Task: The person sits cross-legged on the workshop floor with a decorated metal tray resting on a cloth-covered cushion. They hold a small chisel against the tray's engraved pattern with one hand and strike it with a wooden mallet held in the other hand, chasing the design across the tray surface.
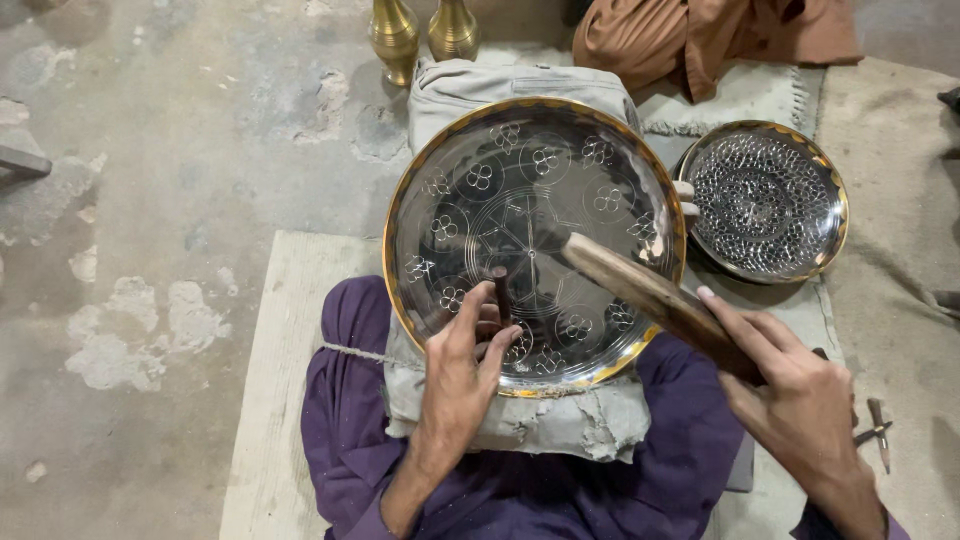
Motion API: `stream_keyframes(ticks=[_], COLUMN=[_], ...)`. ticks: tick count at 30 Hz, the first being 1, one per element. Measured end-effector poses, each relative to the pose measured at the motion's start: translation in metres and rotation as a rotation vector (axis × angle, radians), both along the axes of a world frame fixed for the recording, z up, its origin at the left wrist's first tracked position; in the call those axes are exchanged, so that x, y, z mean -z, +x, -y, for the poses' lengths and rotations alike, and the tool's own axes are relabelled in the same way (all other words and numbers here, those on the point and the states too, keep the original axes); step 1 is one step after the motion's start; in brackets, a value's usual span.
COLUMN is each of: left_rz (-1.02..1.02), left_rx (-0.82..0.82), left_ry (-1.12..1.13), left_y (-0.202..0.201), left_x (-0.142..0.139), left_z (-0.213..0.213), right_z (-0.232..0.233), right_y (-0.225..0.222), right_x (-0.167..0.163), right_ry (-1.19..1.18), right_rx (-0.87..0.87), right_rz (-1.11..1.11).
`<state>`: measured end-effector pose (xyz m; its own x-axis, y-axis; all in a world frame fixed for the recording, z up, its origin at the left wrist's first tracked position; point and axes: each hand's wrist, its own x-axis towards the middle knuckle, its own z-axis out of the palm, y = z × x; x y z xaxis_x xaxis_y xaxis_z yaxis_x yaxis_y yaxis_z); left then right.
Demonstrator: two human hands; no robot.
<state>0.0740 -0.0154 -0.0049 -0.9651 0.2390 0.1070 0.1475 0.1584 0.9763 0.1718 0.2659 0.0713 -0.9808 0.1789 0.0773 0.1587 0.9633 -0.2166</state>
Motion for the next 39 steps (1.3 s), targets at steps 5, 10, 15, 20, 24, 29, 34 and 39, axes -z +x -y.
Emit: stream_keyframes(ticks=[5,10,15,20,24,29,34,39], left_rz=[-0.01,-0.04,-0.003,-0.119,-0.183,-0.125,-0.117,-0.091], left_rx=[-0.006,-0.024,-0.017,-0.034,0.002,0.064,-0.016,-0.042], left_ry=[-0.054,-0.08,-0.078,-0.097,-0.026,-0.055,0.003,-0.04], left_y=[0.002,0.003,0.005,-0.001,-0.012,-0.029,-0.031,-0.023], left_x=[0.002,0.002,0.002,0.003,0.0,-0.008,-0.014,-0.012], left_z=[0.001,0.0,0.002,0.003,0.014,0.026,0.042,0.058], right_z=[0.012,0.024,0.045,0.036,0.026,0.041,0.051,0.034], right_y=[-0.032,-0.063,-0.082,-0.073,-0.046,-0.002,0.009,0.012], right_x=[-0.03,-0.065,-0.071,-0.066,-0.048,0.011,0.076,0.083], right_ry=[-0.135,0.176,-0.126,0.304,-0.392,-1.301,-1.443,-1.174], right_rx=[-0.157,-0.202,-0.281,-0.286,-0.215,-0.191,-0.069,0.138], right_rz=[-0.222,0.094,-0.135,-0.01,-0.263,-0.432,-0.224,-0.322])
